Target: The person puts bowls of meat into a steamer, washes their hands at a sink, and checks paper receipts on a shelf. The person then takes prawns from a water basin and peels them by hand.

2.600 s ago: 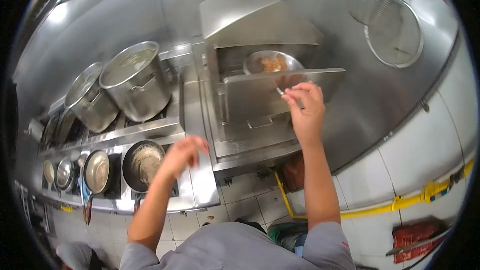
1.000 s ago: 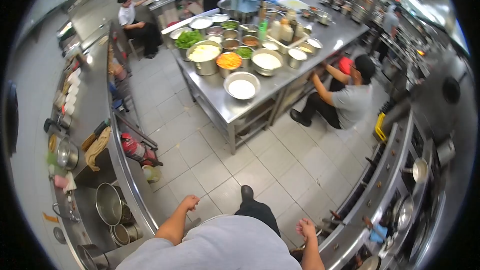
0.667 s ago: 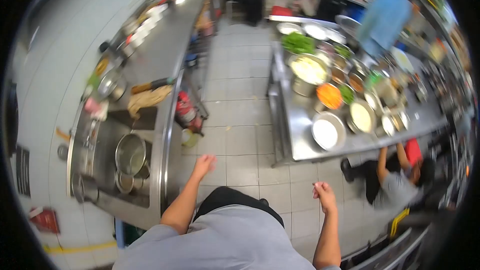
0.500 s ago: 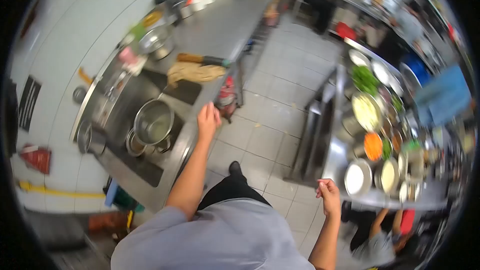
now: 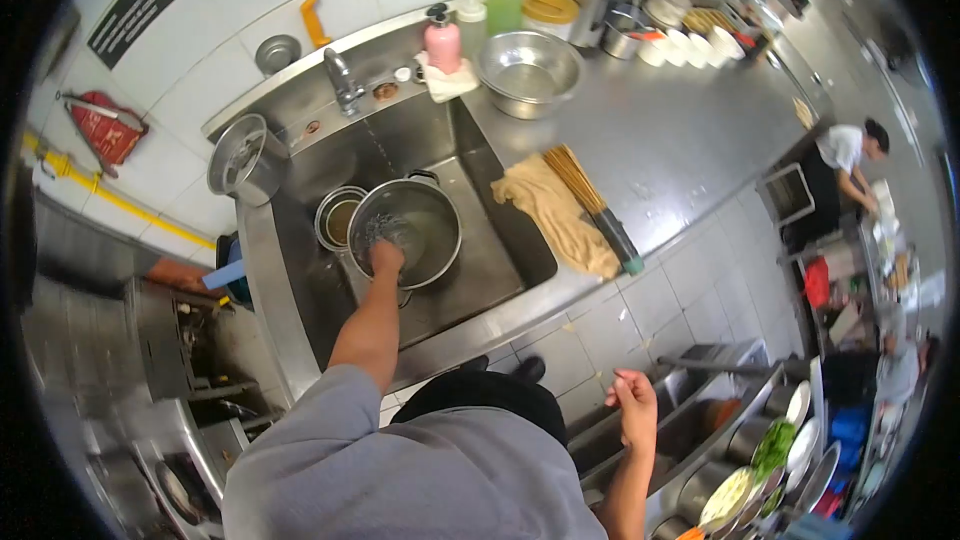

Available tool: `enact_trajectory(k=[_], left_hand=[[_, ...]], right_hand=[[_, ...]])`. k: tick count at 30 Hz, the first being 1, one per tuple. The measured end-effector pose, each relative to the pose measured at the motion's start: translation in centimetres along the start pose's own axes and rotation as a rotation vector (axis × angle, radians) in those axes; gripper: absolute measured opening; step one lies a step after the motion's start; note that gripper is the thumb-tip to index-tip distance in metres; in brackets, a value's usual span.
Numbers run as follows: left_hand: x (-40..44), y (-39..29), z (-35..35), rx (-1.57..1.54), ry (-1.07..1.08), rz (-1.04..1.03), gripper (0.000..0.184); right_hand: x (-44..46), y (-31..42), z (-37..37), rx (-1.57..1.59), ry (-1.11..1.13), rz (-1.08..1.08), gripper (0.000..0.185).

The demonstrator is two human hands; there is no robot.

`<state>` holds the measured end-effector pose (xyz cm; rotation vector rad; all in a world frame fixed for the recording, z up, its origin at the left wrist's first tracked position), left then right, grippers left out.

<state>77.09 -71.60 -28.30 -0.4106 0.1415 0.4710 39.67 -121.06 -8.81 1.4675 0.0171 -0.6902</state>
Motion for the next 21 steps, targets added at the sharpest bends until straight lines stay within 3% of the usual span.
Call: enact_trajectory(k=[5, 7, 10, 11, 13, 14, 16, 17, 19, 21], left_hand=[[-4.2, -4.4, 1.0, -0.297, 0.192, 0.078, 0.036], [-5.0, -6.1, 1.4, -0.414, 0.213, 0.088, 0.042], [-1.6, -3.3, -3.9, -0.569, 0.452, 0.051, 0.049], [-1.2, -1.8, -3.7, -0.577, 0.438, 0.063, 0.049], [-1.0, 2.1, -3.7, -1.103, 0.32, 0.354, 0.04], [-1.1, 2.1, -3.7, -1.109, 0.317, 0.36, 0.04], [-1.2, 4.3, -0.2, -0.954, -0.139, 0.493, 0.044], [-1.1, 4.8, -1.4, -0.925, -0.179, 0.564, 0.042], [-0.4, 2.9, -7.5, -1.227, 0.11, 0.632, 0.038], [-1.4, -2.5, -11.8, -1.712, 0.552, 0.636, 0.035]], right_hand=[[10.4, 6.0, -9.4, -0.074, 0.276, 0.08, 0.018], [11.9, 7.7, -14.4, -0.088, 0.509, 0.084, 0.018], [14.1, 8.6, -19.6, -0.073, 0.727, 0.077, 0.021], [15.0, 8.9, -20.6, -0.08, 0.746, 0.08, 0.021], [16.2, 9.2, -23.0, -0.083, 0.829, 0.051, 0.031], [16.8, 9.4, -24.2, -0.089, 0.834, 0.05, 0.031], [18.4, 9.3, -26.1, 0.076, 0.798, -0.058, 0.042], [19.2, 8.8, -27.1, 0.063, 0.797, -0.088, 0.053], [20.8, 8.1, -29.6, 0.099, 0.746, -0.14, 0.055], [22.9, 5.1, -32.1, 0.161, 0.715, -0.212, 0.062]])
Point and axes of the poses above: each hand's wrist, its own x-axis towards the middle knuckle, its own z-axis out of the back of the hand, y = z × x, the point moved 10 cm from there along x, towards the middle knuckle, and after that the axes turned 7 degrees about -x, right-handed, at the moved point
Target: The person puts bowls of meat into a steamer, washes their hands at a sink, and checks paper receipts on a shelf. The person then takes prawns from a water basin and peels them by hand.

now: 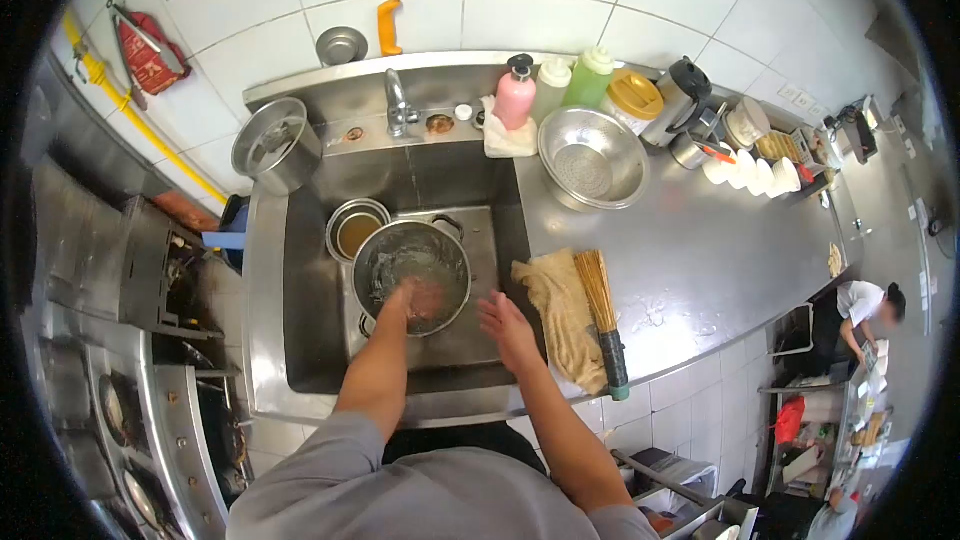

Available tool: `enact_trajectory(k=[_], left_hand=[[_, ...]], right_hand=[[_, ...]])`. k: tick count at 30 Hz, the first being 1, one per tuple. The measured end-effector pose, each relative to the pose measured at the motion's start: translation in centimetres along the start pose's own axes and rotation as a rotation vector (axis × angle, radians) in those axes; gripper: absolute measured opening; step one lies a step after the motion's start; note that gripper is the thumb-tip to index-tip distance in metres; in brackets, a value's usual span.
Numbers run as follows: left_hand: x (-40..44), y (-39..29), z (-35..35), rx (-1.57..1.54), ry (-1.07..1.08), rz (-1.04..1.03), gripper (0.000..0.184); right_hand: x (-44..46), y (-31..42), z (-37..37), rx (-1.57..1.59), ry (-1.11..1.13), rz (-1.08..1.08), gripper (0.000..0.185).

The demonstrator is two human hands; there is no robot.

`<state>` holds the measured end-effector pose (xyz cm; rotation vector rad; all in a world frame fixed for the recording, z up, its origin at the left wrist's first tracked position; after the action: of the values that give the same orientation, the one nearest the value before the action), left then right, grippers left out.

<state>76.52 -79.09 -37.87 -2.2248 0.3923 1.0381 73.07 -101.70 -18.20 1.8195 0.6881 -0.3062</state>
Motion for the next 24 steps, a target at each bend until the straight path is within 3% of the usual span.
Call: enact_trajectory(k=[2, 3, 5, 9, 10, 11, 13, 16, 17, 18, 19, 21, 22, 24], left_hand=[[-1.4, 1.8, -5.9, -0.271, 0.341, 0.151, 0.033], [-2.6, 1.8, -8.4, -0.254, 0.35, 0.163, 0.033], [-10.3, -1.6, -17.6, -0.752, 1.238, 0.23, 0.034], [-13.7, -6.6, -22.8, -0.935, 1.258, 0.213, 0.031], [-12.4, -8.8, -22.5, -1.075, 1.117, 0.149, 0.03], [-10.9, -10.5, -21.9, -1.203, 0.967, 0.088, 0.029], [-9.1, -14.9, -21.4, -1.136, 0.949, -0.217, 0.028], [-6.6, -17.8, -18.3, -0.731, 0.477, -0.447, 0.036], [-6.3, -17.0, -18.0, -0.717, 0.488, -0.429, 0.036], [-5.5, -15.3, -16.6, -0.631, 0.4, -0.418, 0.037], [-5.2, -13.5, -15.5, -0.54, 0.316, -0.406, 0.038], [-7.7, -7.5, -17.3, -0.529, 0.403, -0.043, 0.049], [-8.1, -6.0, -17.6, -0.502, 0.424, -0.015, 0.049], [-10.4, -3.6, -21.1, -0.838, 0.84, 0.329, 0.044]], right_hand=[[2.9, -0.3, -1.2, 0.027, -0.048, -0.012, 0.063], [4.2, -0.8, -1.8, 0.053, -0.089, -0.032, 0.064], [9.1, -3.3, -2.4, 0.172, -0.09, 0.018, 0.066], [8.3, 1.5, -9.9, 0.574, 0.044, 0.073, 0.069], [7.8, 2.2, -10.7, 0.549, -0.033, 0.108, 0.071], [6.3, 2.7, -13.8, 0.527, 0.177, 0.055, 0.07], [2.7, 1.2, -18.3, 0.567, 0.398, -0.095, 0.065], [2.1, -0.4, -20.9, 0.606, 0.347, -0.232, 0.057], [2.1, -1.0, -21.2, 0.573, 0.299, -0.287, 0.052], [4.5, -0.4, -19.8, 0.438, 0.267, -0.123, 0.045], [6.8, -0.7, -18.8, 0.456, 0.25, -0.097, 0.045], [11.2, -1.4, -11.4, 0.523, -0.176, 0.07, 0.041], [13.1, -2.6, -8.7, 0.542, -0.202, 0.1, 0.041], [15.8, -5.2, -5.5, 0.187, -0.117, 0.061, 0.036]])
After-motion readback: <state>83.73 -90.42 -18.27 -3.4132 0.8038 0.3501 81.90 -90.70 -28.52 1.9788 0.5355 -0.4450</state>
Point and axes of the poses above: each hand's wrist, its own x-axis towards the middle knuckle, its own z-axis out of the back of the hand, y = z × x, the point moved 10 cm from there along x, towards the middle knuckle, and after that the axes turned 7 degrees about -x, right-handed, at the moved point
